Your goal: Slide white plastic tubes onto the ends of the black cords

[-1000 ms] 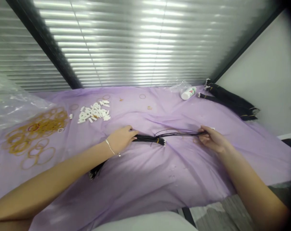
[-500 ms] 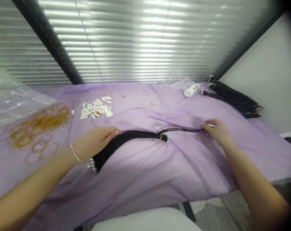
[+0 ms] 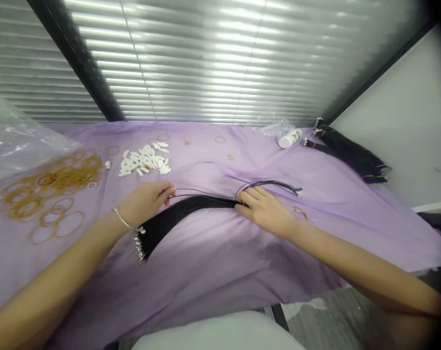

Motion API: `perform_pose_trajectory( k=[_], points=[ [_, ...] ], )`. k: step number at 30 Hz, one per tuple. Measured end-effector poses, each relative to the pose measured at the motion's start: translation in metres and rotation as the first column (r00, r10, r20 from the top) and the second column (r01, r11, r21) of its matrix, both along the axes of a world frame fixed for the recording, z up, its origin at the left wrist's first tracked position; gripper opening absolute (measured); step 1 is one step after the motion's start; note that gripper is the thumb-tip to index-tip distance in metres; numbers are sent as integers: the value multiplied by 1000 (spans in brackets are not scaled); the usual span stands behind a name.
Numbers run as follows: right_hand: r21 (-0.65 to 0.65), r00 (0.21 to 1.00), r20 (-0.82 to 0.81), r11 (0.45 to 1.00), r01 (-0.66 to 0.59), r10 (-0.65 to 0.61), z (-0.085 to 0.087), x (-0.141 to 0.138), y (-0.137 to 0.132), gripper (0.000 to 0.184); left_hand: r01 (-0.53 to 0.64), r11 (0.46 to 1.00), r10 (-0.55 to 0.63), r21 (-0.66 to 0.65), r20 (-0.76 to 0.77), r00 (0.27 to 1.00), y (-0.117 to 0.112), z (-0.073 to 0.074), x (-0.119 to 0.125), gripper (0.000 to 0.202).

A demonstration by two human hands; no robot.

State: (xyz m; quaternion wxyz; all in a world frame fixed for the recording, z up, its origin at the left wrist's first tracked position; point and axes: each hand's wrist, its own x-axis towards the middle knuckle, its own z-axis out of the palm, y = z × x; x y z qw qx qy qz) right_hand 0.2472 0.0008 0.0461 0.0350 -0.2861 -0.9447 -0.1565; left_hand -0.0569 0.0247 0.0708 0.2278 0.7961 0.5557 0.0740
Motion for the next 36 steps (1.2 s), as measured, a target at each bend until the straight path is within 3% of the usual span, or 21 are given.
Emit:
perform_pose_trajectory(
  k=[7,10,15,17,21,25,27,29,31,36],
  points=[
    [4,999,-44,1000,-22,22,-5,4,4,22,3,999,0,-43,71,997,-2,-9,-4,29],
    [-140,971,-239,989,-52,17,-2,10,3,20,1,999,3,-50,73,997,-2,-8,-3,30],
    [-249,825,-561,964,-92,-67,1,29,-1,15,-7,999,10,-44,62,998,-3,-8,-3,30],
    [-281,839,-533,958,-54,-109,-1,29,-4,16,4,1000,-3,-27,59,998,-2,-10,-3,31],
    [-295,929,-298,947,129,-220,-10,15,-6,14,13,999,-11,-35,43,999,-1,-13,-3,33],
    [-230,981,-159,970,76,-115,-12,10,-1,18,7,999,-5,-42,33,999,-3,-13,-5,30],
    [-227,968,-239,974,24,-79,-10,18,0,15,3,999,-2,-48,33,999,-3,-12,-5,29],
    [-234,905,-413,972,-4,-96,-9,28,0,9,2,999,-1,-53,24,1000,-3,-11,-6,29],
    [-248,794,-589,969,0,-151,-8,38,-1,5,6,999,-6,-50,16,1000,-3,-11,-5,30],
    [-472,398,-815,881,-36,-421,-7,44,-2,3,31,998,-29,-51,35,999,-4,-11,-4,31]
  ],
)
